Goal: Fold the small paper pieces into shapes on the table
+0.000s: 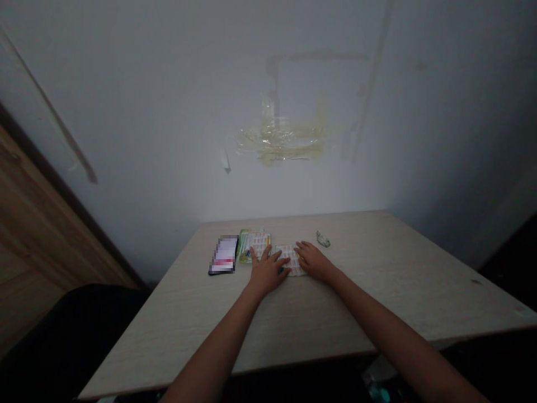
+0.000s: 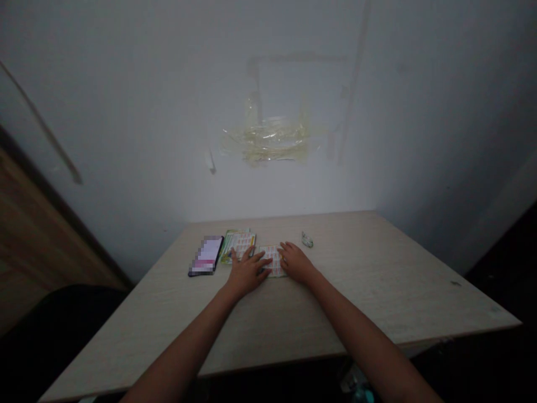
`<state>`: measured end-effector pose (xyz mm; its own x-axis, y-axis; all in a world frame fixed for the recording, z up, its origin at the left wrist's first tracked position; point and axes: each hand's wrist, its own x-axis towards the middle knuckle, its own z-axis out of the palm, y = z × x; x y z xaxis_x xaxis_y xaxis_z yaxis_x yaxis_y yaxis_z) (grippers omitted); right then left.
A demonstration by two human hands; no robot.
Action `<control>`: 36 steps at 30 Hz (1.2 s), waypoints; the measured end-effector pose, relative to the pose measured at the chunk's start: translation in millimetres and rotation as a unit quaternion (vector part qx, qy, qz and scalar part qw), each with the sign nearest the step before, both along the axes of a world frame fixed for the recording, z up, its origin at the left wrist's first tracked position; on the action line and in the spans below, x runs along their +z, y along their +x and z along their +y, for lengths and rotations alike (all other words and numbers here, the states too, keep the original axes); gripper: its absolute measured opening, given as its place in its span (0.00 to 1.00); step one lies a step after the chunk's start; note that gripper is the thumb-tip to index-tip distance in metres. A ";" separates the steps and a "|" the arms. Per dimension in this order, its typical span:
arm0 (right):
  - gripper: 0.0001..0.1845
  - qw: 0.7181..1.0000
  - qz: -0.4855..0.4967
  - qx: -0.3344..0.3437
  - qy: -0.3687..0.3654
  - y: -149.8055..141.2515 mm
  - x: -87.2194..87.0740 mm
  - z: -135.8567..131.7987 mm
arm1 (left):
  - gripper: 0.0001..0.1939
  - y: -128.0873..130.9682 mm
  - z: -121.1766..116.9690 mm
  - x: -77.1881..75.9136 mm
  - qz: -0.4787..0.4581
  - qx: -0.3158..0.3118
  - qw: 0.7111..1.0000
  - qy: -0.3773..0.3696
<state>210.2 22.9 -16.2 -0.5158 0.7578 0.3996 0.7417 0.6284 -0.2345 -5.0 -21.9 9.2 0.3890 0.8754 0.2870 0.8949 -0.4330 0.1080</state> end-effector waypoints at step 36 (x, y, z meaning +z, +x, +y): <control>0.12 0.992 0.096 0.074 -0.034 4.5 9.8 -0.3 | 0.25 -6.2 1.0 2.4 -0.016 -0.037 0.998 -0.049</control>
<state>214.7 22.6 -6.5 -0.5418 0.7083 0.4524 0.5807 0.7047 -0.4077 -11.2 -20.9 11.6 0.4463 0.8687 0.2149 0.8560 -0.4844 0.1805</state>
